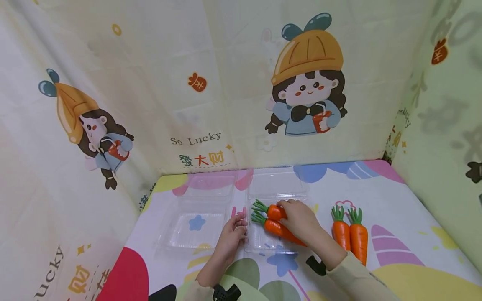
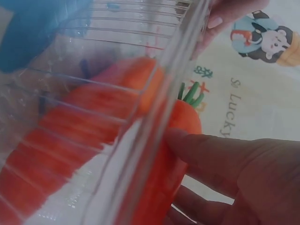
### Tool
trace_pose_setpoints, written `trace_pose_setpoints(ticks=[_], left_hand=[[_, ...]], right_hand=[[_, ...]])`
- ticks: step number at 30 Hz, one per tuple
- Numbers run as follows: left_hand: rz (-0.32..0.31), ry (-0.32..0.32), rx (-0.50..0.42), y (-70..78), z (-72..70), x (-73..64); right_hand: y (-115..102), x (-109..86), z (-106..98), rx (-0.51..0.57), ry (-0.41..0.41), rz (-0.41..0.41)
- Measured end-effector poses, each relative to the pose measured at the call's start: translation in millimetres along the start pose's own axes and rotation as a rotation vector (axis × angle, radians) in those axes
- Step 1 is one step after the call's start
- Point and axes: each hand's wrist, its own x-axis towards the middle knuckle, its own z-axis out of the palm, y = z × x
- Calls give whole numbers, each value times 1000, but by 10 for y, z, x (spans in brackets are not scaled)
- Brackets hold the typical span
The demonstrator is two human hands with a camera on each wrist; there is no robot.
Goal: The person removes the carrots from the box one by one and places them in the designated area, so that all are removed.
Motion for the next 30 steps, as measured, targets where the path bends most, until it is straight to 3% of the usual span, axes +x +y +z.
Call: trace_pose_setpoints(ticks=[11,30], left_hand=[[-7,-17,-24,-16,-7,10],[-2,-6,12,-32,-23,11]], right_hand=[[-3,26,-11,21,-35,25],[-4,18,-38,187,-58,77]])
